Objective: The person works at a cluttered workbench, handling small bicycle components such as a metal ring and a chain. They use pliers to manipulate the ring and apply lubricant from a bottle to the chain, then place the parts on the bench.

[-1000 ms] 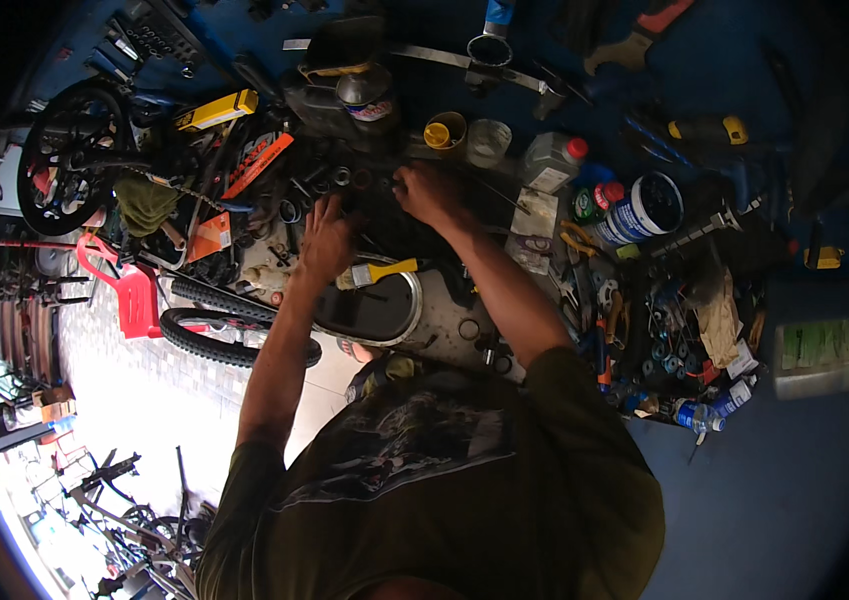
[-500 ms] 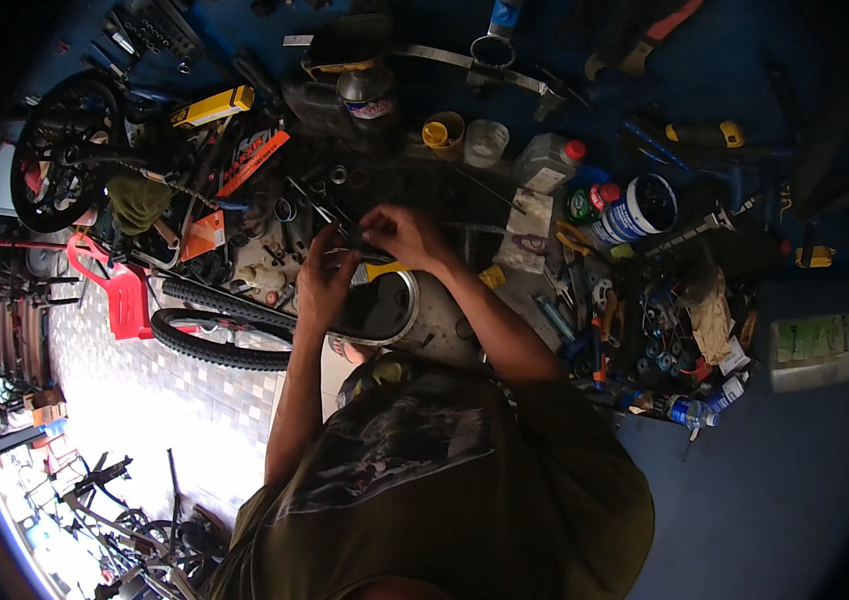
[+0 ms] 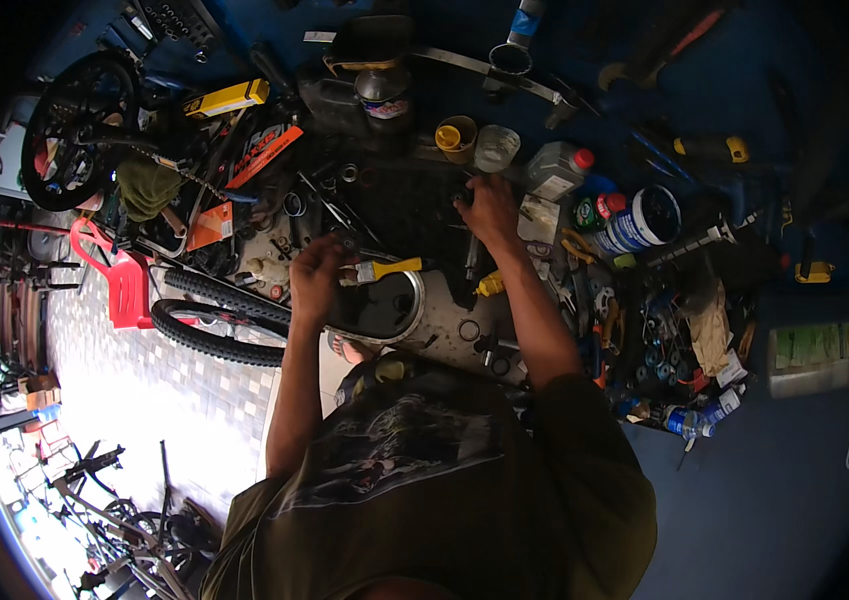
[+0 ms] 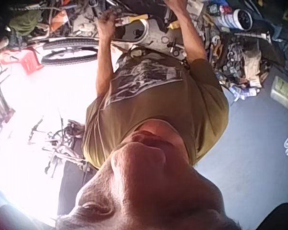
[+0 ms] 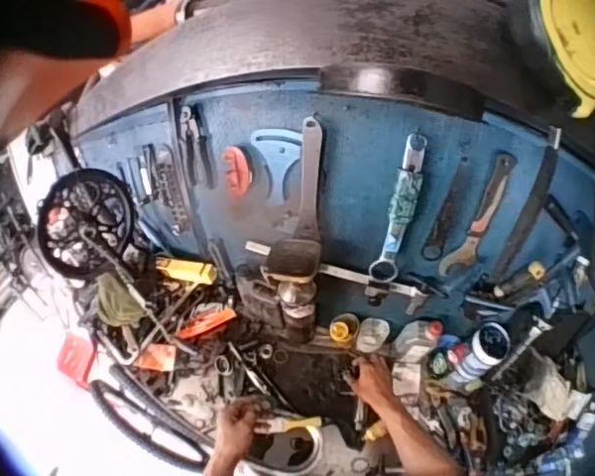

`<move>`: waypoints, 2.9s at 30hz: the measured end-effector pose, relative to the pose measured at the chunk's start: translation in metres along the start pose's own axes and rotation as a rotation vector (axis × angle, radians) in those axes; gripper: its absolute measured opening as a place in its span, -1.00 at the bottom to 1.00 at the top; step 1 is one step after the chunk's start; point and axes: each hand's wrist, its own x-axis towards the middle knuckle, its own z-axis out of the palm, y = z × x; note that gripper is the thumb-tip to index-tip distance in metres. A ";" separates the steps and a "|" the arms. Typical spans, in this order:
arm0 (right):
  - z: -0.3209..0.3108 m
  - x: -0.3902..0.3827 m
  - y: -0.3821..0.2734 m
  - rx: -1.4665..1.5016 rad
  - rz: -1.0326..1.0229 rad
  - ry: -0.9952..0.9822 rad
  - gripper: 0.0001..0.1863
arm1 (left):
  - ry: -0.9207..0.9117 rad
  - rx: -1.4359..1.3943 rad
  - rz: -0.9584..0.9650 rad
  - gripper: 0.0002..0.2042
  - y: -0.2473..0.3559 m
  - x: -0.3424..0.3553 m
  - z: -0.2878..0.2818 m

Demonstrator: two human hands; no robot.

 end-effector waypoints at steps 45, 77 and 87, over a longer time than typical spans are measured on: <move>0.040 0.045 -0.126 0.116 -0.111 -0.815 -0.58 | 0.150 -0.050 -0.021 -0.70 0.008 -0.048 -0.043; 0.046 0.091 -0.135 0.218 -0.337 -0.414 -0.74 | 0.145 -0.063 -0.033 -0.70 -0.003 -0.048 -0.050; 0.035 0.086 -0.139 -0.106 -0.388 -0.085 -0.57 | 0.158 -0.060 -0.027 -0.70 0.002 -0.046 -0.046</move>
